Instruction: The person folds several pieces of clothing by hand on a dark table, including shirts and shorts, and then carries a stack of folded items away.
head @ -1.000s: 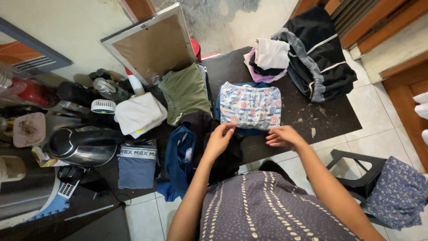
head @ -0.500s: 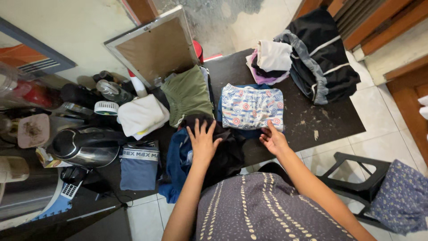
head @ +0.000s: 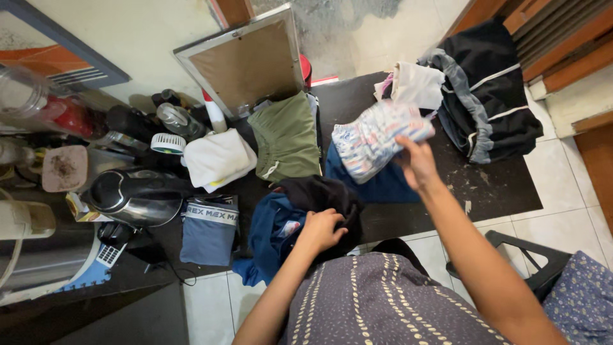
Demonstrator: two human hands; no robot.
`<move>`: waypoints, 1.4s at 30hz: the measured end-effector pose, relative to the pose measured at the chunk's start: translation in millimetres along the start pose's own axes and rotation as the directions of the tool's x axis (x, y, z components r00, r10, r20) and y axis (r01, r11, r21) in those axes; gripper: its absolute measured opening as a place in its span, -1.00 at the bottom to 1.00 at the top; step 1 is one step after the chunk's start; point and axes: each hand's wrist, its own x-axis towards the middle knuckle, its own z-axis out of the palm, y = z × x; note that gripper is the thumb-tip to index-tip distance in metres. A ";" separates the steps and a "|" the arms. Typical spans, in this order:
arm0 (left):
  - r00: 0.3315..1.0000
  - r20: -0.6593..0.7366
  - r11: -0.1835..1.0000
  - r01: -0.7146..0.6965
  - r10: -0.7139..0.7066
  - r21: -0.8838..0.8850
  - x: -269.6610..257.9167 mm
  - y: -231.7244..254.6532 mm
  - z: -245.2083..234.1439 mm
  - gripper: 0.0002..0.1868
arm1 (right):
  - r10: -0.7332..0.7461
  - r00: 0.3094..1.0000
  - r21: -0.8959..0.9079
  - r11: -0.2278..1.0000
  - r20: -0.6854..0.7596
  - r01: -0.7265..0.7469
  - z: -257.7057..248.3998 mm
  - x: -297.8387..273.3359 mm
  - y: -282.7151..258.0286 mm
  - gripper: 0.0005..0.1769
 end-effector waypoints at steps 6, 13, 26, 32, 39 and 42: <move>0.992 -0.123 0.937 -0.025 -0.019 -0.348 13.8 -26.5 9.4 -0.68 | -0.065 0.981 -0.168 0.981 0.181 0.096 72.1 4.9 -48.4 -0.55; 0.835 -0.083 0.186 0.024 -0.544 -0.982 50.7 -80.3 -26.1 -0.07 | -0.045 0.929 -0.060 0.996 0.368 0.072 148.1 -11.7 -67.4 -0.47; 0.960 0.019 -0.275 -0.061 -0.278 -0.959 18.9 -81.4 -123.2 -0.34 | 0.179 0.944 -0.351 0.934 0.277 -0.075 144.1 41.5 -7.0 -0.75; 0.869 -0.179 0.015 -0.194 -0.461 -0.981 33.3 -122.0 -130.0 -0.40 | 0.055 0.907 -0.339 0.935 0.417 0.099 161.6 82.2 16.9 -0.69; 0.714 -0.249 0.393 0.040 -0.655 -0.919 51.0 -206.9 -45.6 -0.37 | 0.143 0.960 -0.596 0.803 0.239 0.029 68.7 107.7 77.8 -0.55; 0.701 -0.340 0.498 0.025 -0.627 -0.867 53.0 -213.0 -35.7 -0.39 | -0.159 0.942 -0.690 0.646 0.295 0.325 10.3 88.2 82.5 -0.68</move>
